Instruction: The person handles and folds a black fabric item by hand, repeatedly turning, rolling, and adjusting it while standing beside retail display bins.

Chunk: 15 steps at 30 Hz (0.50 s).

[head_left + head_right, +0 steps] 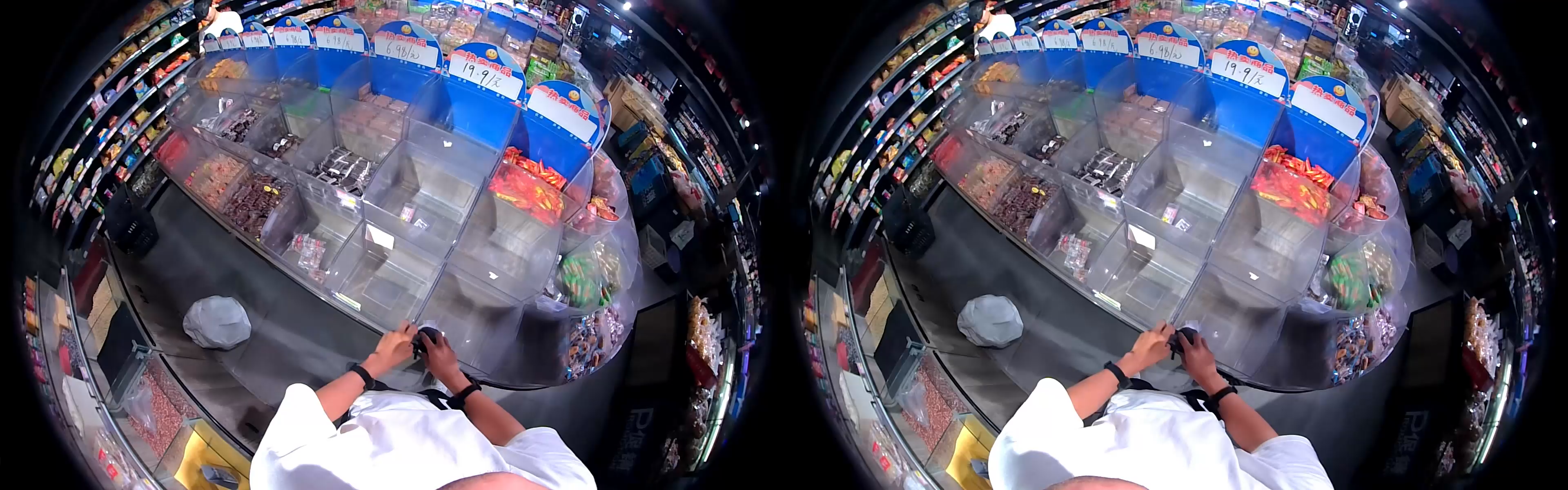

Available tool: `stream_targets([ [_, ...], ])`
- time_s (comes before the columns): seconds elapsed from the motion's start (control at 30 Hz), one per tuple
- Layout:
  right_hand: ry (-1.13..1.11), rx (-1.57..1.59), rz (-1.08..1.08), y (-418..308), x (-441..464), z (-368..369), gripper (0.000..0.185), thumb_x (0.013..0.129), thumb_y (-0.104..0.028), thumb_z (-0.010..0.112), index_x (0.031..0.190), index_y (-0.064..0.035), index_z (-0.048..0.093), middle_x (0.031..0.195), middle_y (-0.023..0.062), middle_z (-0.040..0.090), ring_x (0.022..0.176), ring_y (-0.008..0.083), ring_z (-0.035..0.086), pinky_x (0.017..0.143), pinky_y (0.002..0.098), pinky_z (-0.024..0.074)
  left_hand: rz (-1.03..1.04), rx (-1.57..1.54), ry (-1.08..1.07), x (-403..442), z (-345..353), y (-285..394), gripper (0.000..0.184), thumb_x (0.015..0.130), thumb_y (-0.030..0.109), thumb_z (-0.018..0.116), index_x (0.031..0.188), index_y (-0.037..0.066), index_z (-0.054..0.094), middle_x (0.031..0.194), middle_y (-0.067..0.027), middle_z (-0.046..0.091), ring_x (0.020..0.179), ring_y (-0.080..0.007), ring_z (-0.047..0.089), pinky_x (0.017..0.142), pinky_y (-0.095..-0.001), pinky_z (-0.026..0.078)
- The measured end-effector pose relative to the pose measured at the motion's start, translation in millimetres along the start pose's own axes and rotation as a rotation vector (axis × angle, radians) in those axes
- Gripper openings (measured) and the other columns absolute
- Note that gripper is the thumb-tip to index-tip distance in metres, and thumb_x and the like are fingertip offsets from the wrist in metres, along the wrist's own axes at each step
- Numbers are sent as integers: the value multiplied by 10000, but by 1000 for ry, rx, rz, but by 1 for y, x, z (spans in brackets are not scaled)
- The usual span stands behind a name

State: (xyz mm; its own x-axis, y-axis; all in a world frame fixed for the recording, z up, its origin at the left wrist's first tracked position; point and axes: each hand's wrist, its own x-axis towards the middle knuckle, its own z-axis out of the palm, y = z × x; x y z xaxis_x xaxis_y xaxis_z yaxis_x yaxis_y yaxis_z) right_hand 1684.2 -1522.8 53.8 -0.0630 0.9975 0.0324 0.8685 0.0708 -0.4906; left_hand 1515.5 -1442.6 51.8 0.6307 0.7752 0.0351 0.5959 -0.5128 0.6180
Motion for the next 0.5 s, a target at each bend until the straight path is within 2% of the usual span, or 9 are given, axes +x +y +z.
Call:
stream_targets([
  [0.1,59,-39,25,-34,30,23,586,754,-104,700,1310,-121,514,1206,200,497,1078,402,542,817,484,540,-5,-116,11,-4,-33,-34,346,768,40,602,1101,54,508,1075,-183,549,772,-462,633,679,-542,527],
  [0.17,21,-6,114,-47,33,22,604,709,-103,735,1280,-108,537,1196,207,506,1080,414,535,873,492,511,-14,-150,5,-8,-40,-49,352,765,16,593,1103,50,504,1080,-187,540,785,-461,632,681,-541,527],
  [0.23,-6,-13,162,-44,23,21,600,699,-92,732,1270,-107,548,1178,209,521,1073,420,542,876,491,510,102,-73,-67,-12,-18,-55,389,756,31,611,1123,22,484,1132,-215,509,851,-456,630,708,-524,534],
  [0.27,19,10,132,-41,17,16,592,684,-73,736,1250,-111,567,1151,208,537,1056,426,558,868,492,516,64,-49,-205,-12,-13,-51,470,757,73,650,1180,-7,462,1178,-234,482,905,-446,628,748,-509,539],
  [0.4,39,-9,112,-29,6,-2,576,646,-41,757,1196,-119,605,1117,202,553,1025,423,581,854,488,525,105,-55,-331,-7,-17,-36,524,788,148,667,1237,-2,443,1225,-218,462,951,-430,621,778,-500,532],
  [0.5,-46,6,-11,-25,15,-12,581,653,-53,765,1204,-143,604,1095,171,555,1033,392,584,834,471,536,57,-72,-361,5,-22,-41,440,772,227,682,1137,1,589,1110,-211,604,961,-409,639,825,-480,534],
])
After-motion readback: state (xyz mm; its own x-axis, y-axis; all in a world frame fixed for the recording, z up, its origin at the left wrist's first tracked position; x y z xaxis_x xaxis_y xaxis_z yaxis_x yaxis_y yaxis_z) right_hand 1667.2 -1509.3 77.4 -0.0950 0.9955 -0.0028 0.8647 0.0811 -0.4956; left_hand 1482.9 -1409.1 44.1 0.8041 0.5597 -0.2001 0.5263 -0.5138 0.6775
